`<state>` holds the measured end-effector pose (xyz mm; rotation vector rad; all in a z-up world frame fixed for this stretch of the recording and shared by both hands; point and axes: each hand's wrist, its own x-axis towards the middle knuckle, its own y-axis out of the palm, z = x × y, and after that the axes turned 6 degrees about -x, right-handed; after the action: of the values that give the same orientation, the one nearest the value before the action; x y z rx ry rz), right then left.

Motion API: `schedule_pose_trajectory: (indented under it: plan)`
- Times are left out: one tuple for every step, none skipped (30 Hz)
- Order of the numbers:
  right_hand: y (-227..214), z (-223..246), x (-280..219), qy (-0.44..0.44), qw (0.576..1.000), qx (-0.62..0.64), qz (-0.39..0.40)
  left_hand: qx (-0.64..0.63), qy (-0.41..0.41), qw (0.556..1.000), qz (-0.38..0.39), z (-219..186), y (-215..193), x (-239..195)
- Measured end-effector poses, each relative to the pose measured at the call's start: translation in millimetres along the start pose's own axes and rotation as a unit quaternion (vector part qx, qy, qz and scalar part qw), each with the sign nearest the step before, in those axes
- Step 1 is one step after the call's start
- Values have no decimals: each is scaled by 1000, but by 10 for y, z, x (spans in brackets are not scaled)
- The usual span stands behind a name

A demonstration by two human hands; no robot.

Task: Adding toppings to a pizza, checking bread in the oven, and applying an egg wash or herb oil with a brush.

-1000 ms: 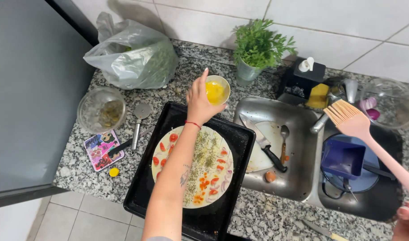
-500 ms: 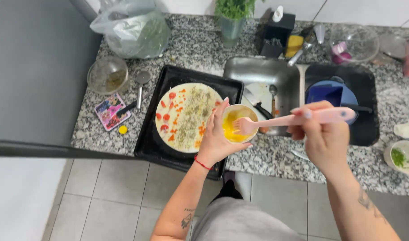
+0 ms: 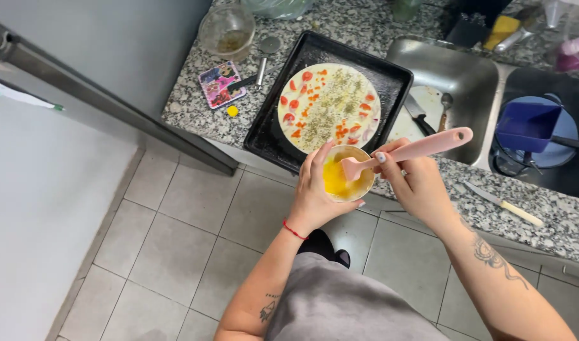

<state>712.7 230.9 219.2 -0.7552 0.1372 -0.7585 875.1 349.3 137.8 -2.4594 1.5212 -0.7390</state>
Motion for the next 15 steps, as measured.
schedule_pose_trajectory:
  plan:
    - [127,-28,4,21,1000,11,-10,6,10,1000,-12,45,-81,-18]
    - [250,-64,39,41,999,21,-24,13,24,999,-23,105,-164,7]
    - [400,-154,31,41,999,21,-23,14,23,999,-24,176,-243,-27]
    - [542,-247,70,75,993,79,-36,13,13,1000,-25,263,-329,-8]
    - [686,-344,125,109,983,138,-48,13,2,1000,-26,356,-419,23]
    - [804,-453,175,110,983,137,-50,12,3,1000,-24,470,-509,66]
    - [924,-565,234,137,955,249,-88,11,13,999,-33,591,-599,115]
    - [1067,-663,258,165,910,360,-127,11,20,999,-39,707,-705,135]
    - [1196,-720,296,169,908,361,-130,11,19,999,-33,802,-802,165]
    - [1303,-795,403,213,866,430,-141,20,17,999,-29,917,-896,271]
    - [1406,-868,512,254,817,496,-150,29,14,999,-24,1028,-989,381]
    - [1509,-892,582,254,816,496,-155,27,16,999,-20,1112,-1087,489]
    - [1609,-923,644,299,767,541,-171,32,22,999,-15,1194,-1174,592]
    - [1720,-948,629,345,711,583,-188,36,23,999,-5,1263,-1245,638]
    - [1791,-936,656,351,707,582,-195,33,21,999,3,1335,-1313,679]
